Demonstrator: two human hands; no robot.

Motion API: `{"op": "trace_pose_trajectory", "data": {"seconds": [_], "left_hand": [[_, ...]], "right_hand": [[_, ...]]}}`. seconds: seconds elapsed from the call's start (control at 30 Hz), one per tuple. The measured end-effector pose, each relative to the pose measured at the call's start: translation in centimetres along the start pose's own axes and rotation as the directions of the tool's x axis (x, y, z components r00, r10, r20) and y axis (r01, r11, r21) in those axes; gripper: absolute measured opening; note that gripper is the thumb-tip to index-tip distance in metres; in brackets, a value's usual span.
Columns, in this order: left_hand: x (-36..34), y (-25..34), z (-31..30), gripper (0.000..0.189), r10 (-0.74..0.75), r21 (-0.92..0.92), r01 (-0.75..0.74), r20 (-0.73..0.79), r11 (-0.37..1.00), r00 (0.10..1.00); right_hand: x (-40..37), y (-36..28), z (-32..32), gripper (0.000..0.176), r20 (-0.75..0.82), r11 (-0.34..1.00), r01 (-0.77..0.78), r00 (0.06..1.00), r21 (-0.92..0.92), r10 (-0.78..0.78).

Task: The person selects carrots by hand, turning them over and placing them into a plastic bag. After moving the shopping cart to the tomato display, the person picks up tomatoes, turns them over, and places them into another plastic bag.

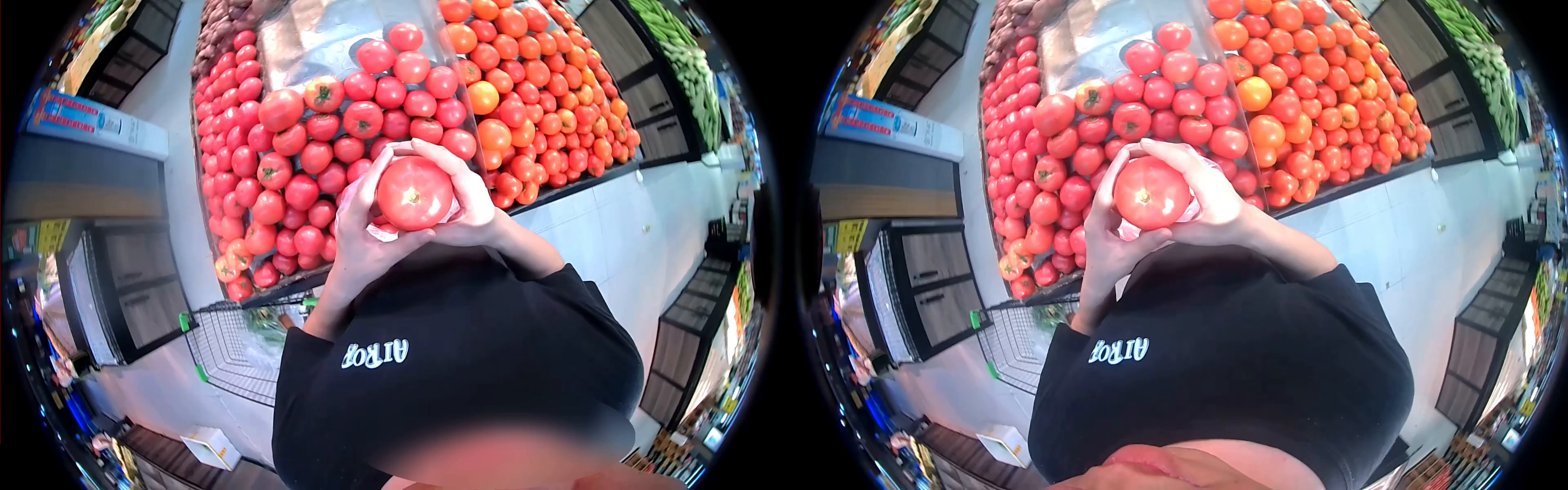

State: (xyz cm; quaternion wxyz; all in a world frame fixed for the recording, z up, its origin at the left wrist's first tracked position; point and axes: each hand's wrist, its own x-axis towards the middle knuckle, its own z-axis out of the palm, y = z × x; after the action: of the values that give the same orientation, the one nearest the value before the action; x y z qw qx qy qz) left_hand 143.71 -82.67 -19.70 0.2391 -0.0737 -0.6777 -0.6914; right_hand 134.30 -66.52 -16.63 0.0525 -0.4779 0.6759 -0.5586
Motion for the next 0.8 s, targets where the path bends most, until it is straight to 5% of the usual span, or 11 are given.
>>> {"op": "trace_pose_trajectory", "data": {"seconds": [0.1,0.27,0.5,0.53,0.7,0.77,0.8], "left_hand": [[-0.8,0.1,0.3,0.106,-0.135,-0.004,0.135,0.044,0.991,0.990],[-1.6,0.8,1.7,0.097,-0.154,-0.020,0.153,-0.048,0.988,0.987],[-2.1,1.9,2.8,0.089,-0.258,-0.066,0.251,-0.153,0.966,0.954],[-2.2,2.1,2.9,0.088,-0.215,0.036,0.223,-0.162,0.974,0.963],[-0.4,3.6,4.1,0.082,0.109,0.551,-0.018,-0.133,0.834,0.985],[-0.4,2.3,4.8,0.085,0.208,0.554,-0.126,-0.087,0.823,0.974],[-0.2,1.6,5.1,0.086,0.249,0.604,-0.162,-0.063,0.780,0.966]], "right_hand": [[0.5,-0.2,-0.7,0.092,0.026,0.987,-0.048,0.999,0.153,0.044],[1.5,0.8,-2.1,0.087,0.127,0.991,0.130,0.983,0.004,-0.130],[2.3,1.8,-2.8,0.090,0.151,0.971,0.010,0.987,0.238,-0.047],[2.8,2.0,-3.1,0.089,0.170,0.971,0.040,0.982,0.237,-0.082],[2.3,1.6,-3.1,0.087,0.201,0.710,-0.389,0.919,0.587,0.338],[1.5,2.1,-2.5,0.088,0.269,0.522,-0.483,0.860,0.703,0.434],[0.7,3.0,-2.2,0.087,0.298,0.564,-0.490,0.866,0.665,0.401]]}}
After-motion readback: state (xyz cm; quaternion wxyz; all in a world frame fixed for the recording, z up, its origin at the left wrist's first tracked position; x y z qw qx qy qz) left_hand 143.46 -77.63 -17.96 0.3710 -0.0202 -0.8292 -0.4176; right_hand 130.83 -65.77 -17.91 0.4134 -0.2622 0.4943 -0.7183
